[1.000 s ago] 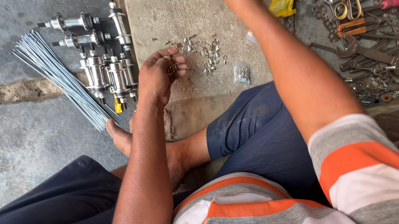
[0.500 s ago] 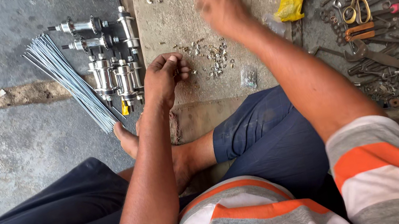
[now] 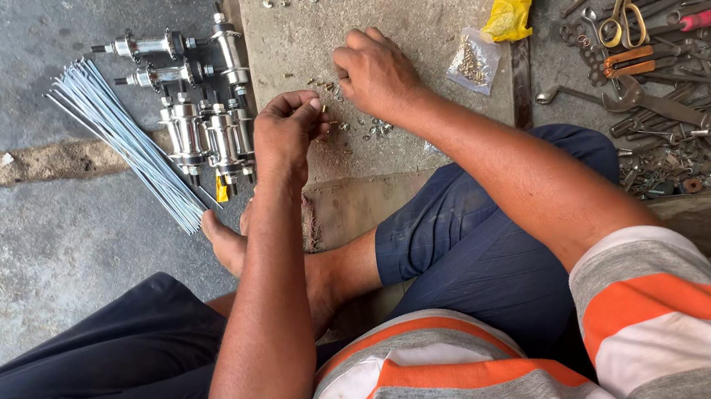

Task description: The person sits on the floor and assembles small metal components by hand, picking up pieces from a pile and attaching them to larger cylindrical parts. The person handles the parts one at a time, occasionally picking up a plastic bag of small components.

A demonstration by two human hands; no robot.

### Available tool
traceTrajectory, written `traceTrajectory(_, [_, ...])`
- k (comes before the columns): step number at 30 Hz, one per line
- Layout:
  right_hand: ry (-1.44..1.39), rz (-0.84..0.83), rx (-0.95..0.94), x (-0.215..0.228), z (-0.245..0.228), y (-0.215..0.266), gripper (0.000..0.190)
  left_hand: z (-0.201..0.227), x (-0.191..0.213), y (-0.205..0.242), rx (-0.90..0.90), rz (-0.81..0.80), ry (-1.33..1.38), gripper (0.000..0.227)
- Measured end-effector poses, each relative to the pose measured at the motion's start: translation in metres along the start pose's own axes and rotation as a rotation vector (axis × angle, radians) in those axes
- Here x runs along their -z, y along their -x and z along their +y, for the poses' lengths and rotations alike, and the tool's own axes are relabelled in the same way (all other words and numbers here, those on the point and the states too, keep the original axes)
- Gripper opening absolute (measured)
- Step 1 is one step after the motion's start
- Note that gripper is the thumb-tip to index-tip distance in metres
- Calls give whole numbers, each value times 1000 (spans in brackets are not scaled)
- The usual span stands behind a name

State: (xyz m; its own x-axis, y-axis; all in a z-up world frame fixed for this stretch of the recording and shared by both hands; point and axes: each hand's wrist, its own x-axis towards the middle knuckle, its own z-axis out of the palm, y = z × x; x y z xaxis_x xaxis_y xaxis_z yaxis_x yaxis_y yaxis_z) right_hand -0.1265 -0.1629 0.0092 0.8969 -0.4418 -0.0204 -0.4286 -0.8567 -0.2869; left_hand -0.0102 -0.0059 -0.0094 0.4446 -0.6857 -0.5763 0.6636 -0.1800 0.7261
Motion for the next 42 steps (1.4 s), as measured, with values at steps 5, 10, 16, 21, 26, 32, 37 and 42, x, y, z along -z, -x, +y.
traceTrajectory(5, [-704, -129, -298, 13, -13, 1, 9, 1, 0, 2, -28, -26, -35, 13])
traceTrajectory(10, [-1256, -218, -403, 28, -18, 6, 10, 11, -7, 9, -72, -69, -87, 17])
traceTrajectory(16, [-1232, -329, -477, 41, -17, 5, 10, 18, -10, 13, -122, -101, -127, 21])
traceTrajectory(21, [-973, -349, -375, 50, -25, 3, 9, 15, -10, 11, -95, -93, -185, 24])
traceTrajectory(26, [-550, -346, -265, 50, -27, 5, 8, 11, -8, 10, -7, -133, -14, 25])
traceTrajectory(32, [-517, -53, -415, 13, 44, -3, 13, 9, -8, 9, 137, -81, 164, 29])
traceTrajectory(37, [-222, 436, -436, 6, 147, -39, 10, 15, -6, 13, 170, -117, 96, 31])
traceTrajectory(42, [-119, 406, -520, 0, 169, -61, 9, 14, -4, 10, 149, -68, 30, 18])
